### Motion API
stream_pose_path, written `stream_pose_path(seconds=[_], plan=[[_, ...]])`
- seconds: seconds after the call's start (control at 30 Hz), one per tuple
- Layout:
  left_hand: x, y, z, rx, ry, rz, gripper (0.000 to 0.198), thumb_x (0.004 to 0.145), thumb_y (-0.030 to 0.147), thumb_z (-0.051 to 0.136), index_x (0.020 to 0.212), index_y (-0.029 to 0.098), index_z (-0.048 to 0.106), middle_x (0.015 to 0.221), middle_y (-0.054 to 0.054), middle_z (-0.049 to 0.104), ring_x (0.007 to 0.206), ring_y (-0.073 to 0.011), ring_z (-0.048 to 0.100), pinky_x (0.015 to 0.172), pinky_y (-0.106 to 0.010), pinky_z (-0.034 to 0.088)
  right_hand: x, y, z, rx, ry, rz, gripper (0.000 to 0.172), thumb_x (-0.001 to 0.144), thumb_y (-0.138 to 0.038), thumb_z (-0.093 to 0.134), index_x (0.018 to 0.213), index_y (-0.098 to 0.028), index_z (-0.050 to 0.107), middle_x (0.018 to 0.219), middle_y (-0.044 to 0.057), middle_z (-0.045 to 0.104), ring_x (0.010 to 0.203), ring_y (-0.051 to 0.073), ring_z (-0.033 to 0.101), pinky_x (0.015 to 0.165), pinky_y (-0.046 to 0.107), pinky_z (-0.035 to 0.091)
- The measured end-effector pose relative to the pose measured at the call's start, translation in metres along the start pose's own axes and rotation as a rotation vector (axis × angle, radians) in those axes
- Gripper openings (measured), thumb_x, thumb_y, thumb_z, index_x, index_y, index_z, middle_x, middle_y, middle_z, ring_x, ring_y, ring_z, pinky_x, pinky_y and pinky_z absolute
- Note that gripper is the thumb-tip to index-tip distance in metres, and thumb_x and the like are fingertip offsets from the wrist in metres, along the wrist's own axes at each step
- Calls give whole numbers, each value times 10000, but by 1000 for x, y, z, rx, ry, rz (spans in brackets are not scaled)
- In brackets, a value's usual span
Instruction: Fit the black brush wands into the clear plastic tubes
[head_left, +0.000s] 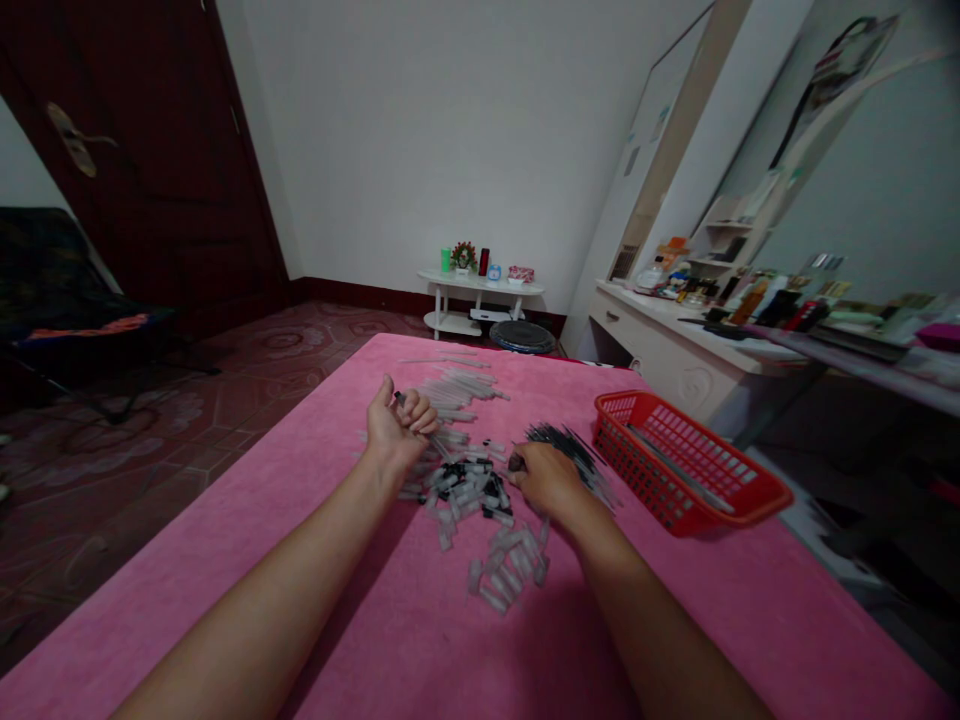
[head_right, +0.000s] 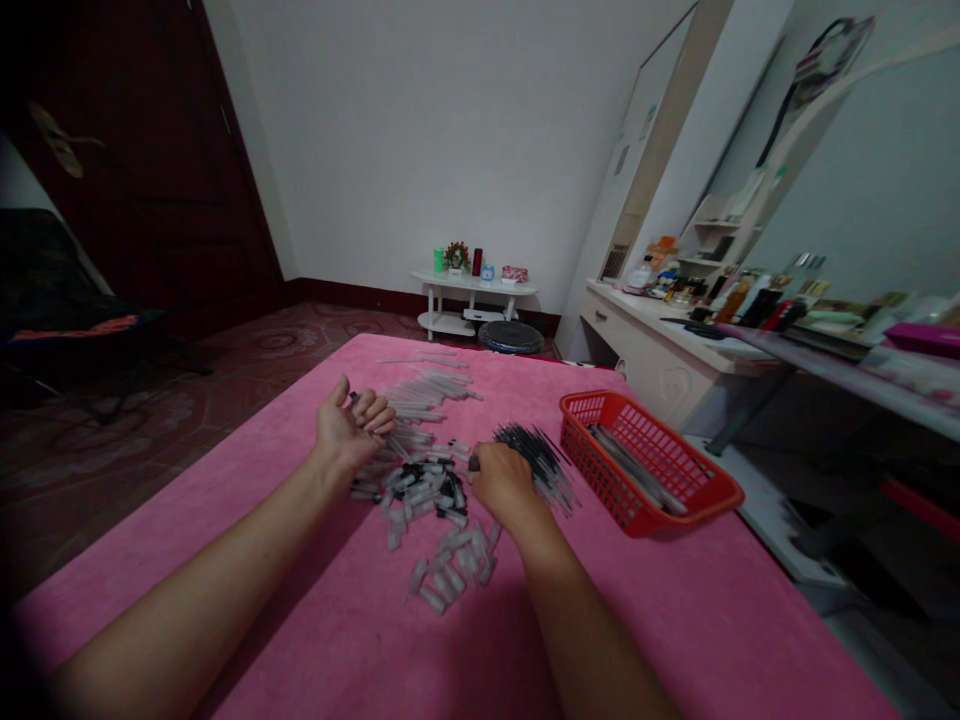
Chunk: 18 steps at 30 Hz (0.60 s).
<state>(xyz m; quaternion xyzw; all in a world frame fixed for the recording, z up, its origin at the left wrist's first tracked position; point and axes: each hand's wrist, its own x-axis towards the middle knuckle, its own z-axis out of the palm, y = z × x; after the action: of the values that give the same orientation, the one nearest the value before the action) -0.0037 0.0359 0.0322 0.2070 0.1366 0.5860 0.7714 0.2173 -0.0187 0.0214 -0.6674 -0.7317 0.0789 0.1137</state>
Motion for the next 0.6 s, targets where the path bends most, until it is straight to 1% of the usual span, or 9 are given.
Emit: stream_pose_path(seconds=[0.07, 0.13, 0.2, 0.3, 0.37, 0.43, 0.6], plan=[[0, 2, 1, -32, -15, 0, 550, 888, 454, 342, 427, 178, 227, 383, 45, 177, 338, -77, 210, 380, -221, 182, 1, 1, -4, 21, 31, 1, 93, 736, -214, 644, 813, -190, 690, 845, 86, 695, 791, 190, 627, 623, 253, 370], [-1, 3, 3, -74, -24, 15, 492, 866, 362, 377, 437, 177, 220, 383, 47, 171, 337, -76, 202, 385, -226, 175, 2, 0, -8, 96, 56, -14, 94, 735, -200, 635, 812, -185, 688, 823, 76, 695, 758, 174, 620, 616, 244, 370], [-2, 3, 5, -119, -25, 43, 418, 826, 289, 399, 455, 177, 244, 385, 50, 182, 339, -75, 203, 390, -227, 180, 3, -4, -9, 208, 86, -68, 113, 737, -180, 617, 829, -186, 683, 806, 53, 694, 729, 155, 610, 617, 232, 374], [-4, 3, 7, -180, -2, 91, 281, 755, 198, 411, 493, 175, 309, 385, 58, 193, 336, -72, 204, 390, -218, 183, 2, -13, -10, 349, 123, -186, 150, 740, -150, 579, 850, -188, 675, 790, 26, 688, 710, 141, 595, 624, 221, 379], [-4, 3, 8, -211, 22, 127, 195, 717, 166, 408, 527, 169, 364, 379, 65, 185, 327, -70, 197, 384, -212, 178, 1, -19, -11, 400, 126, -218, 160, 734, -142, 568, 845, -183, 676, 780, 21, 685, 690, 139, 585, 614, 219, 376], [-4, 3, 8, -229, 44, 154, 132, 696, 153, 407, 564, 163, 412, 372, 70, 177, 316, -70, 192, 378, -211, 172, -1, -23, -13, 427, 125, -216, 163, 728, -145, 570, 843, -180, 680, 782, 22, 685, 676, 138, 577, 604, 219, 374], [-4, 4, 8, -225, 66, 168, 95, 681, 150, 410, 595, 158, 449, 360, 72, 178, 302, -70, 196, 369, -209, 169, -4, -26, -14, 425, 140, -217, 172, 718, -159, 590, 854, -190, 691, 793, 19, 689, 676, 141, 578, 611, 224, 378]])
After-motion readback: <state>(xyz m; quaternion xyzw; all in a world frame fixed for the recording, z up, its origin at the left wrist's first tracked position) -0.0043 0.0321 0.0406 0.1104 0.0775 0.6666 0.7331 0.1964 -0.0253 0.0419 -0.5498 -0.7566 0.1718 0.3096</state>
